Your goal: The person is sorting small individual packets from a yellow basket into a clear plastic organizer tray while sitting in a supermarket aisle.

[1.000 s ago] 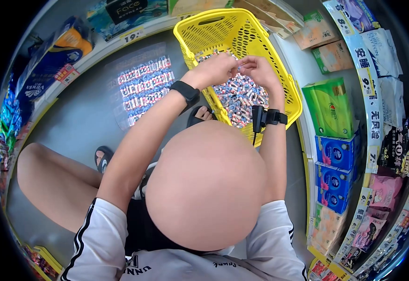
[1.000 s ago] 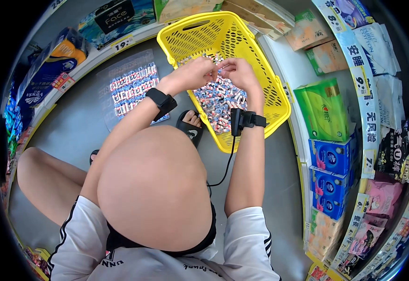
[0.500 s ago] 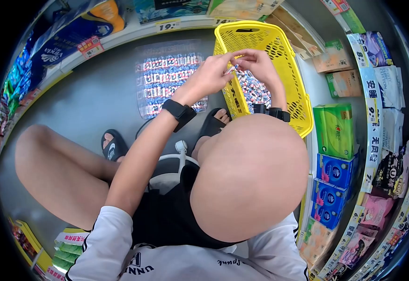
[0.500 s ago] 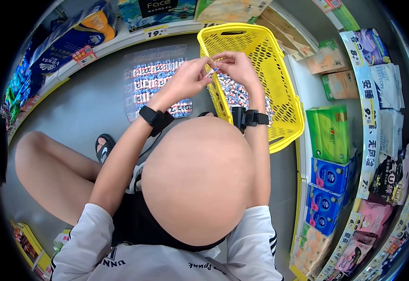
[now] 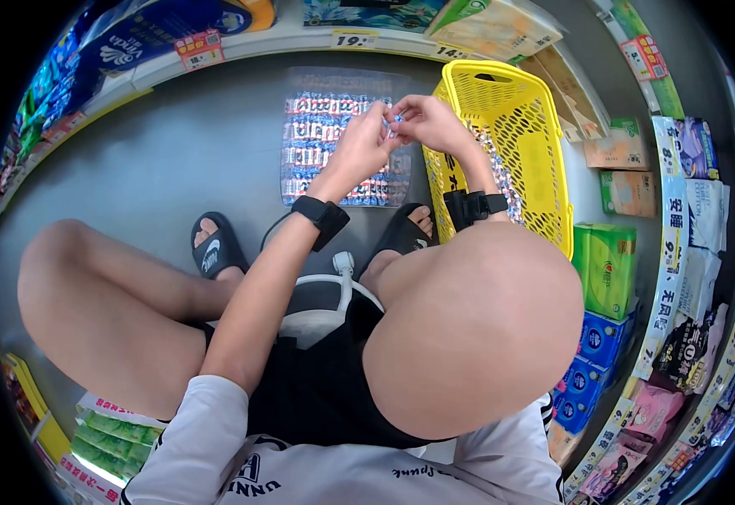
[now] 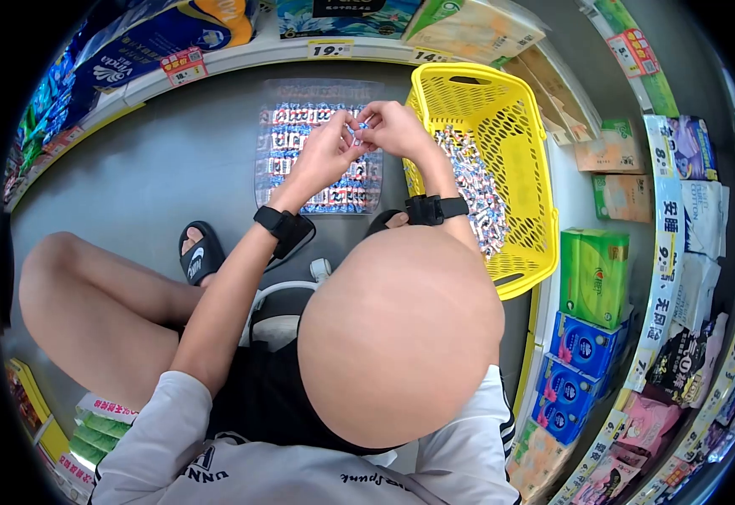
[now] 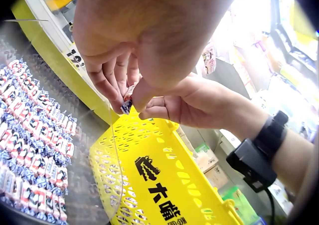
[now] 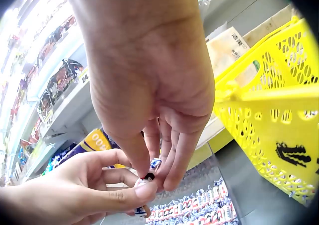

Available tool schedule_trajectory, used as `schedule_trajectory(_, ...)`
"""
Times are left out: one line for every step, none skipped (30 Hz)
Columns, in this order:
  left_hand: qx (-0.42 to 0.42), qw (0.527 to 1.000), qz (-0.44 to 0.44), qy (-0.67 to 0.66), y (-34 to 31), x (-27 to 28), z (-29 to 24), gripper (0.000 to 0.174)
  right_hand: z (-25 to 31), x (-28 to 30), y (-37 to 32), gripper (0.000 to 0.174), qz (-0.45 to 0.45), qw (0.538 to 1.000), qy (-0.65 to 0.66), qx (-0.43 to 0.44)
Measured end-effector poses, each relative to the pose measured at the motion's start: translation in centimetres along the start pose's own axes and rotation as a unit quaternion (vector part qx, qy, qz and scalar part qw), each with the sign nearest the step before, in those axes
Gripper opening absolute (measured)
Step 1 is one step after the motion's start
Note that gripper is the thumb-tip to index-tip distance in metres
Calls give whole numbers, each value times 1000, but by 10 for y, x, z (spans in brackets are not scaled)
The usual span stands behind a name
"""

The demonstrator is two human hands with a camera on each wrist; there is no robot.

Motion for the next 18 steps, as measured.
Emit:
schedule_trajectory(-1,1000,-23,10,-2,2,7,33,-1,-4,7,17,-16,999,-44,5)
schedule_trajectory(-2,999,-44,20,-5,3,13,34,-3,-9,13,16,-32,996,-88,9)
schedule_trajectory(-29,998,-63,11,-7,3,20,30,-7,-14,19,18,-29,995,-95,8)
schedule_trajectory(-26,997,-66,10,-7,2,30,30,-11,-20,25,18,-26,995,-96,8)
schedule_trajectory(-14,997,-71,18,-8,1,40,28,-17,-25,30,23,-32,995,-98,0)
schedule_trajectory(-2,997,-76,25,-8,3,45,26,-13,-28,33,28,-39,994,-101,-7)
schedule_trajectory(11,997,-79,15,-11,4,50,24,-11,-33,34,29,-37,995,-92,-20)
schedule_trajectory(14,997,-80,14,-14,6,54,24,-9,-38,34,29,-33,995,-92,-21)
schedule_trajectory(26,995,-94,33,-16,8,59,24,-3,-42,33,27,-27,995,-89,-19)
schedule_trajectory(37,992,-108,52,-18,11,64,24,1,-47,34,25,-20,996,-86,-16)
schedule_trajectory(63,993,-97,38,-19,11,71,24,-2,-53,37,26,-17,996,-78,-27)
schedule_trajectory(66,992,-96,38,-21,12,74,24,-12,-60,42,26,-14,997,-76,-28)
schedule_trajectory(71,992,-95,34,-25,13,77,24,-23,-68,48,26,-18,996,-85,-22)
schedule_trajectory(76,992,-96,31,-27,15,81,24,-32,-75,55,26,-22,995,-94,-13)
schedule_trajectory(93,991,-88,27,-30,14,86,24,-34,-81,57,27,-10,998,-52,-27)
schedule_trajectory(95,991,-89,29,-34,13,89,24,-33,-86,58,27,-8,998,-50,-26)
schedule_trajectory(79,987,-106,90,-40,13,89,24,-30,-90,58,26,-29,995,-100,-4)
schedule_trajectory(63,979,-122,149,-48,12,87,25,-33,-94,58,27,-50,987,-151,18)
Point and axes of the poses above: each hand's wrist, its own y-axis towards the middle knuckle, its own x-axis out of the back of the hand, z = x × y, the point moved 5 cm from there along y, towards the middle knuckle, and after that the axes turned 6 degrees about -y, right-handed, at the moved point
